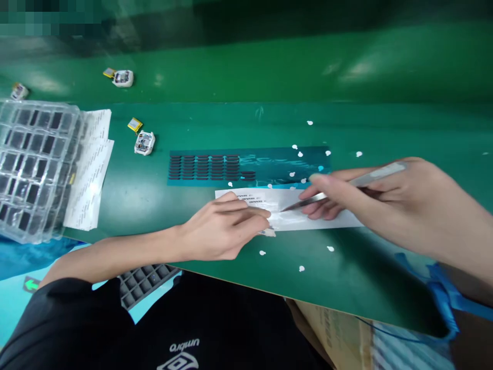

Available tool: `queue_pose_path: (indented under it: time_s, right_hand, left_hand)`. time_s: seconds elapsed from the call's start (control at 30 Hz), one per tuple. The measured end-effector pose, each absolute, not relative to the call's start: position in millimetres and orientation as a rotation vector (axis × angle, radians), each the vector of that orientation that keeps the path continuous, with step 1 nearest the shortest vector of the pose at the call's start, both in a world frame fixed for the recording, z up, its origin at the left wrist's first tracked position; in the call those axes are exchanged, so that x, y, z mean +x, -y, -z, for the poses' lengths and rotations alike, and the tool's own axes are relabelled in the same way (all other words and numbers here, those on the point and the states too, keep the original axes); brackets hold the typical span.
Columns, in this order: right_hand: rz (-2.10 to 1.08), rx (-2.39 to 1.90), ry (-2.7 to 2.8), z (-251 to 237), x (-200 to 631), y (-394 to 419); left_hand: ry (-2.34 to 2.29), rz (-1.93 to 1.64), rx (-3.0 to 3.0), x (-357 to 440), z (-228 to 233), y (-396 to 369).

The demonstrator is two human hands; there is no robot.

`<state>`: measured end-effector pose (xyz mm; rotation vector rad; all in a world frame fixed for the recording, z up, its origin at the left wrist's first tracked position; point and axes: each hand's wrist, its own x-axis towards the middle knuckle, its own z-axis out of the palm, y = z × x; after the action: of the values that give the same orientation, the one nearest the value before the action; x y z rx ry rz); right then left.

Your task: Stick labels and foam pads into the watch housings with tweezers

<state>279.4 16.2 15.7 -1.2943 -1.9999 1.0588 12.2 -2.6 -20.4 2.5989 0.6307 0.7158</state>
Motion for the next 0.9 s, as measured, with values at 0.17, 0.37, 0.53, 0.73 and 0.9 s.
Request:
queue_pose_path:
  time_s: [0.17,0.37,0.53,0.73,0.9]
  right_hand:
    - [-1.303,-1.33,1.928,-8,284,-21]
    - [-1.597,-1.397,1.7,0,278,-20]
    - [-1.722,-1.218,1.701,9,282,-28]
    - [-1.506,-1.245,1.58,-4,281,-29]
    - [-1.248,-1.215,1.308,-21,263,-11]
  left_hand:
    - [-0.668,-0.649,2.56,11,24,2]
    - [-0.676,-0.651,2.431,10,23,-1]
    - [-0.676,-0.647,2.423,10,24,-2]
    - [-0.668,-0.763,2.338,11,24,-2]
    - [-0.877,-0.734,1.963,12,2,-5]
